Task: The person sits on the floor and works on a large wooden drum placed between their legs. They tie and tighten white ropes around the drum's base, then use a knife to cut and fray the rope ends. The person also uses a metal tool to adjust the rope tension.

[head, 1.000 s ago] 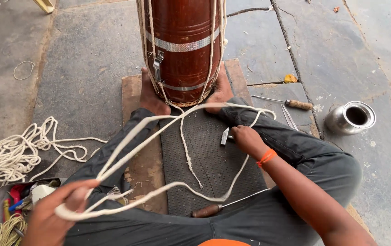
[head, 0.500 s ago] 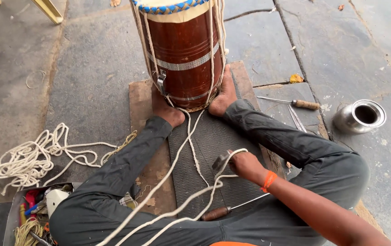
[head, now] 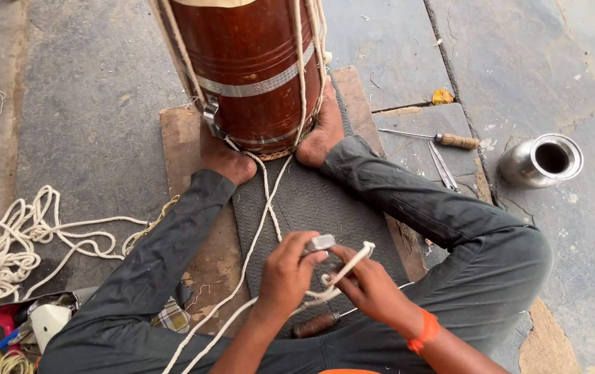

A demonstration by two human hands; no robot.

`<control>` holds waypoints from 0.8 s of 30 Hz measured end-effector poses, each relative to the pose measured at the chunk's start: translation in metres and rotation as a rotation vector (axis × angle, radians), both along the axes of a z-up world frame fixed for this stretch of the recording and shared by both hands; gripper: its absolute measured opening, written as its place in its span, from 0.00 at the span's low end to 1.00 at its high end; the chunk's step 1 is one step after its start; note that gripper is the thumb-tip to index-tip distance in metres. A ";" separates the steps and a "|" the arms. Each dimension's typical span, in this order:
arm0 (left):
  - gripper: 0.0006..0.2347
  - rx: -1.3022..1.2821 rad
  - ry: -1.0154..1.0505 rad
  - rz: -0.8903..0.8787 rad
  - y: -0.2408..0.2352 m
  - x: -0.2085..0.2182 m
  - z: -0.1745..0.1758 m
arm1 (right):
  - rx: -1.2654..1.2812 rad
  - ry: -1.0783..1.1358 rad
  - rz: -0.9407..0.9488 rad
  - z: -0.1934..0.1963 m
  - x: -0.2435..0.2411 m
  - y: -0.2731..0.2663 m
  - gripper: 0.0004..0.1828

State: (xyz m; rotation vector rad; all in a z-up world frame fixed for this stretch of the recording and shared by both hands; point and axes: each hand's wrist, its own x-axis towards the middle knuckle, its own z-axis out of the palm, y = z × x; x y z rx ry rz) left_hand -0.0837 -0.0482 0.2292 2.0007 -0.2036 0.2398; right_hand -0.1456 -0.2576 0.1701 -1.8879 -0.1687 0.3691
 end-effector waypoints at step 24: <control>0.11 0.831 0.197 0.310 -0.003 0.127 -0.237 | -0.938 0.014 -0.015 -0.188 0.248 -0.270 0.21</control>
